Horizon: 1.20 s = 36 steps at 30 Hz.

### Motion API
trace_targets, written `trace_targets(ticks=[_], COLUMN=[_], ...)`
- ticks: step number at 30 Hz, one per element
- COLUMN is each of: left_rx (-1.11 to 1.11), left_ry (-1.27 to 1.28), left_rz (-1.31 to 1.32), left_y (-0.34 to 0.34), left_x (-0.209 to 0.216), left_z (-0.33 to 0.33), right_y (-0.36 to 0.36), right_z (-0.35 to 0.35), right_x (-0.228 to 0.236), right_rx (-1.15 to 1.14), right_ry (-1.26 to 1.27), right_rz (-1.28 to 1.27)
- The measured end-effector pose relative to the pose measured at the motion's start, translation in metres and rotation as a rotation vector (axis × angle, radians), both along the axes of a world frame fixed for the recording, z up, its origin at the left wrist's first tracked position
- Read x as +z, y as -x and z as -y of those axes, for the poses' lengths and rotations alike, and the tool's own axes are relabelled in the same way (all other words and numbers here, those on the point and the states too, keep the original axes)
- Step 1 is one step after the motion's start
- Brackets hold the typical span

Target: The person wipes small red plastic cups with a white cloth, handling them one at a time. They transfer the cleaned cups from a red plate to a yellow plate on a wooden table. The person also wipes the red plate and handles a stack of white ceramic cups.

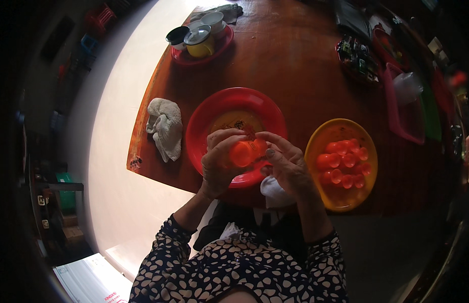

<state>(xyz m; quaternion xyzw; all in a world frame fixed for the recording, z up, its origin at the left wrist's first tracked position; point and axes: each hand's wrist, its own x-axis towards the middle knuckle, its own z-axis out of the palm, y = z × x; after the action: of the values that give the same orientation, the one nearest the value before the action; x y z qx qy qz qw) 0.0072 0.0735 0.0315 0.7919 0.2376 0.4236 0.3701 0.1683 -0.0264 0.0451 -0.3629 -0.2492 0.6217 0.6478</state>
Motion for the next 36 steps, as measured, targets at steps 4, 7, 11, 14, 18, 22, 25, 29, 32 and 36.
trace_targets(ticks=[4,7,11,14,18,22,25,29,32,36], left_rx=[-0.043,0.033,0.398,0.35,0.303,0.216,0.201,0.202,0.185,0.151], left_ry=[0.066,0.232,-0.012,-0.117,-0.297,-0.334,-0.27,-0.258,-0.245,-0.038], left_rz=[-0.042,-0.119,-0.334,-0.379,-0.339,-0.322,-0.299,-0.293,-0.273,-0.214], left_y=[0.009,0.02,0.049,0.071,0.077,0.074,0.072,0.068,0.066,0.059], left_x=[-0.003,0.001,-0.022,-0.039,-0.055,-0.065,-0.063,-0.06,-0.055,-0.04], left_z=[0.005,0.008,0.011,0.018,0.038,0.045,0.049,0.052,0.053,0.055], right_y=[0.011,0.005,0.002,0.0,0.003,0.003,0.001,0.001,0.004,0.009], right_z=[-0.001,0.003,-0.001,-0.007,-0.016,-0.024,-0.028,-0.029,-0.026,-0.015], right_x=[-0.001,-0.001,0.005,0.005,0.014,0.02,0.019,0.007,0.002,0.0], right_rx=[-0.118,-0.283,-0.399,-0.42,-0.453,-0.493,-0.513,-0.457,-0.513,-0.463], right_ry=[-0.029,-0.061,-0.115,-0.145,-0.193,-0.307,-0.381,-0.35,-0.193,-0.03], right_rz=[-0.021,0.487,0.844,0.885,1.013,1.238,1.379,1.571,1.216,0.954])
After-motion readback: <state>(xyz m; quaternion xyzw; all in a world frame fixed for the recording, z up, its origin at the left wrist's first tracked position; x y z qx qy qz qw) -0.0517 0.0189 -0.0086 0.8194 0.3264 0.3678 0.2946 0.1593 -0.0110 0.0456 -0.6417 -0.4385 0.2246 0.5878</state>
